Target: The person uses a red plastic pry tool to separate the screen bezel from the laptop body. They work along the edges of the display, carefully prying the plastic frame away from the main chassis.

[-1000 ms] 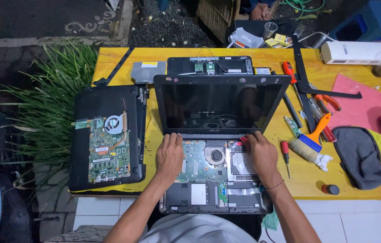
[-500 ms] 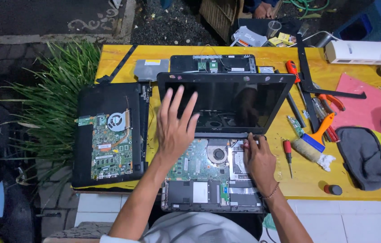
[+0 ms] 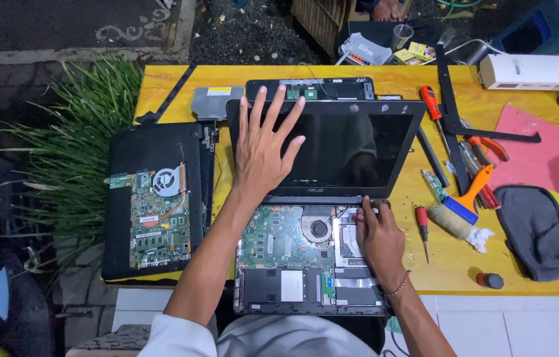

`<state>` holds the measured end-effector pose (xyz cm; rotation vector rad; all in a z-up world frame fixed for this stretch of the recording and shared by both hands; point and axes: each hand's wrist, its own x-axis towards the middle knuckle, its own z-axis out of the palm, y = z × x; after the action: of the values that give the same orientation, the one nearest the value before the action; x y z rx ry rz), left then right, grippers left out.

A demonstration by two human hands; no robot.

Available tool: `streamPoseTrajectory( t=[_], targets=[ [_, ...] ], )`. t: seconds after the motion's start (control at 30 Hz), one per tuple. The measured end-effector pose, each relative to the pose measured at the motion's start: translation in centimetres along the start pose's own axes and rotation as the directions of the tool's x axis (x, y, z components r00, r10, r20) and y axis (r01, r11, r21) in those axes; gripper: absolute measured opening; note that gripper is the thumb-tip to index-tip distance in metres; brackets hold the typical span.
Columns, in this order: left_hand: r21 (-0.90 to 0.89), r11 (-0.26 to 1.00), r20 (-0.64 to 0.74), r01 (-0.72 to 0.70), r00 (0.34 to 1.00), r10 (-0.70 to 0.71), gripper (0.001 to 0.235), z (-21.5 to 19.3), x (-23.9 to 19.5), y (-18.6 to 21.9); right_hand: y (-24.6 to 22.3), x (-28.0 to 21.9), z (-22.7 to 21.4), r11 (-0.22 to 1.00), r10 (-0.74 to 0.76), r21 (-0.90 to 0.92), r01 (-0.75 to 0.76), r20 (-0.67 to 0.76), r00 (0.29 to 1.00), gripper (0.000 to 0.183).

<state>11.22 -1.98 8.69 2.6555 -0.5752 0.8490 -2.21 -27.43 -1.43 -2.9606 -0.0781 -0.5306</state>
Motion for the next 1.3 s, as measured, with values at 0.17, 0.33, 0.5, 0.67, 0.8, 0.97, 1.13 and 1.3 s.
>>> streamPoseTrajectory(
  t=[0.17,0.33,0.5,0.67,0.8,0.97,1.13,1.3],
  targets=[
    [-0.015,1.0,0.018,0.011,1.0,-0.011,0.053,0.6,0.4,-0.4,0.2,-0.1,0.5,1.0,-0.014,-0.012,0.013,-0.03,0.999,0.034],
    [-0.014,1.0,0.041,0.012,0.999,-0.011,0.054,1.3,0.7,-0.9,0.2,-0.2,0.5,0.999,-0.03,-0.026,0.029,-0.064,0.997,0.033],
    [-0.008,1.0,0.055,0.013,0.998,-0.013,0.054,2.1,0.9,-1.4,0.3,-0.3,0.8,0.999,-0.029,-0.028,0.027,-0.074,0.997,0.032],
    [-0.025,1.0,0.06,0.018,0.998,-0.017,0.054,2.1,1.2,-1.5,0.2,-0.3,0.7,1.0,-0.018,-0.014,0.017,-0.059,0.998,0.033],
    [-0.044,0.999,0.061,0.024,0.998,-0.021,0.053,2.4,1.1,-1.6,0.5,-0.5,1.1,1.0,-0.02,-0.017,0.019,-0.055,0.998,0.034],
    [-0.042,0.999,0.062,0.022,0.998,-0.019,0.052,2.4,1.2,-1.7,0.3,-0.5,0.9,0.999,-0.031,-0.024,0.029,-0.068,0.997,0.033],
    [-0.057,0.998,0.07,0.024,0.997,-0.02,0.052,2.2,1.3,-1.8,0.4,-0.5,1.0,0.999,-0.033,-0.034,0.03,-0.079,0.996,0.033],
    [-0.059,0.998,0.076,0.019,0.997,-0.014,0.052,2.5,1.4,-1.9,0.3,-0.5,0.9,1.0,-0.018,-0.019,0.017,-0.071,0.997,0.033]
  ],
)
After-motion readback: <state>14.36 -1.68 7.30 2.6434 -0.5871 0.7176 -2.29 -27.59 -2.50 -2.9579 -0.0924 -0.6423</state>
